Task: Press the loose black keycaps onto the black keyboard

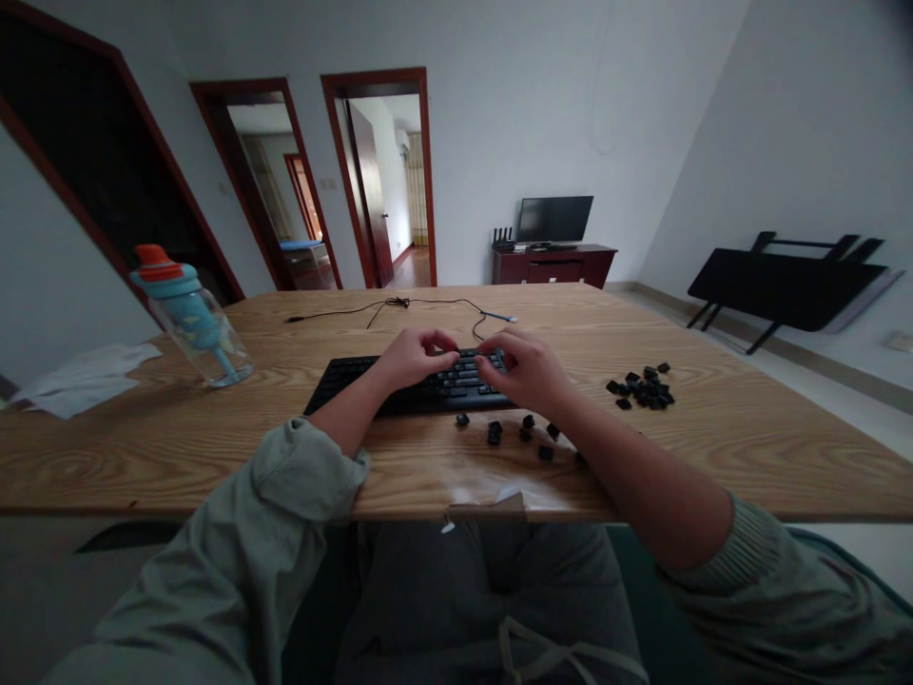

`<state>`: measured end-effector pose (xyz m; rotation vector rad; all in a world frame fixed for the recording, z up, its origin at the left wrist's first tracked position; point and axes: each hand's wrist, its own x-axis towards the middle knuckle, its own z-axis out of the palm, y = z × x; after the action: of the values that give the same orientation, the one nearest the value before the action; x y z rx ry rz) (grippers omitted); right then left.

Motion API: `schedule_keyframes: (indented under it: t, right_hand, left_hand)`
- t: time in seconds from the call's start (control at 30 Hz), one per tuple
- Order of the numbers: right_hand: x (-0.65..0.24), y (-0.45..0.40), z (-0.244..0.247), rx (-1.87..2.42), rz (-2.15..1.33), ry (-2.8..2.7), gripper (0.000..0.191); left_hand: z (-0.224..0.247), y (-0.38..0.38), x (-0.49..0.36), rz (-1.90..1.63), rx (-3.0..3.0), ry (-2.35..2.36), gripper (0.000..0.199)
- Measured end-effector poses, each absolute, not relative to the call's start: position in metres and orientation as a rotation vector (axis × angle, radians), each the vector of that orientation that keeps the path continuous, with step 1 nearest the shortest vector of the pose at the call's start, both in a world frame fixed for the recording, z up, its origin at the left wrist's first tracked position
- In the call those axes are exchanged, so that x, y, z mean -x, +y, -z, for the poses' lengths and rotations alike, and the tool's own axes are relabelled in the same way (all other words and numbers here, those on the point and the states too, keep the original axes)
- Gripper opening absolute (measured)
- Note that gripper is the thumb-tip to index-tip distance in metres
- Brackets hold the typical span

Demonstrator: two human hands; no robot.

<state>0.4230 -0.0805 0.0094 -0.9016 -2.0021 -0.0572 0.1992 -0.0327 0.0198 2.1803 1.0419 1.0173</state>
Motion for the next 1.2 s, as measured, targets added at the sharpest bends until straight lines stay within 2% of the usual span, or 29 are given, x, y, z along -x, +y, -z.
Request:
schedule_keyframes:
  t: [0.13,0.33,0.73,1.2]
  right_hand:
    - [-0.428,-0.077,-0.01,0.835,0.067,-1.992,0.013]
    - [-0.43,-0.077,-0.012,0.781,0.064,-1.995,0.012]
    - [-0.433,-0.082,-0.014,0.724,0.058,-2.024,0.015]
    - [-0.435,-0.083,-0.017,0.714,0.066,-2.055,0.02]
  left_hand:
    - [-0.017,-0.015,-0.173,-0.72,-2.559,1.28,0.028]
    - [-0.007,-0.001,-0.17,-0.469,-2.801,1.263,0.031]
    - [-0.011,-0.004,-0.173,-0.374,-2.98,1.123,0.027]
    - [-0.01,-0.004,-0.173,-0.422,-3.016,1.129,0.021]
